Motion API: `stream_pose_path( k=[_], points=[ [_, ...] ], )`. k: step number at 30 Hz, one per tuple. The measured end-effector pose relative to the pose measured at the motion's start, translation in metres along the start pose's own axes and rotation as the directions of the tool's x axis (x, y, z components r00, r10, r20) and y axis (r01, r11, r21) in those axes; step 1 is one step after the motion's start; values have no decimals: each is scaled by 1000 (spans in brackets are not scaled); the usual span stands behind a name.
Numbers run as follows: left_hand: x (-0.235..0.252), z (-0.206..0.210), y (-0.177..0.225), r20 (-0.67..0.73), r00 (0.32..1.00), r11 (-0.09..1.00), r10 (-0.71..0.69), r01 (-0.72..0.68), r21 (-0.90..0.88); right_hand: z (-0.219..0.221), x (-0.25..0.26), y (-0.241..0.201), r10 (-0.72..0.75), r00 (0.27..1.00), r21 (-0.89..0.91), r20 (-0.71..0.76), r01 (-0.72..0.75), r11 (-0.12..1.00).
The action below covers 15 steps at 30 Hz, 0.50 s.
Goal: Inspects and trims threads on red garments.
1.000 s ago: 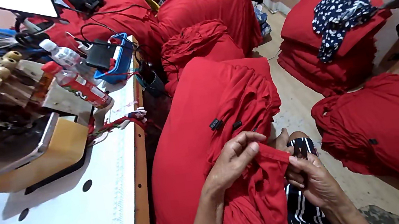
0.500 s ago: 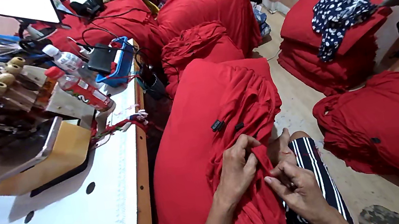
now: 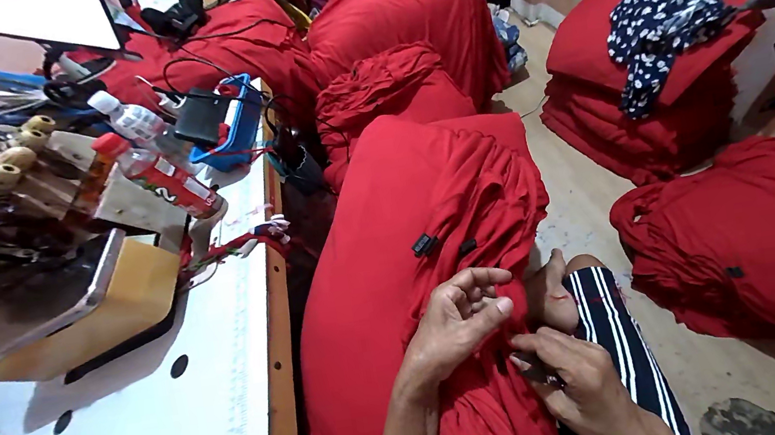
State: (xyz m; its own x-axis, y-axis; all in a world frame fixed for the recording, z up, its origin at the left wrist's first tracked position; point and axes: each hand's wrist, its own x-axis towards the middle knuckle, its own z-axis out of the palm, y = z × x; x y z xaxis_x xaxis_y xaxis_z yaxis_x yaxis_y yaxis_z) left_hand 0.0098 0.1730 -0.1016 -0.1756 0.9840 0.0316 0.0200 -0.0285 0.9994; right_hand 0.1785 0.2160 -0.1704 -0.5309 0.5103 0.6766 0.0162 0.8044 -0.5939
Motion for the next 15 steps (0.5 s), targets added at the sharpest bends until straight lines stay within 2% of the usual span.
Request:
stream_pose_path(
  k=[2,4,7,10,15],
  points=[
    [-1,-5,0,81,997,1000,10,-8,-25,0,0,-1,-3,1000,-27,2,3,1000],
    [-1,-7,-2,104,995,999,14,-10,-41,-3,-1,-3,8,1000,-46,17,-7,999],
    [-2,-5,-1,20,1000,998,-13,14,-56,-8,-2,-5,38,999,-41,35,-37,998],
    [-1,-3,0,3,999,997,-32,32,-64,-9,-1,-7,49,998,-33,50,-47,998],
    [-1,0,0,-69,997,997,-43,38,-71,-6,-4,-10,-6,998,-108,65,13,994]
  ],
)
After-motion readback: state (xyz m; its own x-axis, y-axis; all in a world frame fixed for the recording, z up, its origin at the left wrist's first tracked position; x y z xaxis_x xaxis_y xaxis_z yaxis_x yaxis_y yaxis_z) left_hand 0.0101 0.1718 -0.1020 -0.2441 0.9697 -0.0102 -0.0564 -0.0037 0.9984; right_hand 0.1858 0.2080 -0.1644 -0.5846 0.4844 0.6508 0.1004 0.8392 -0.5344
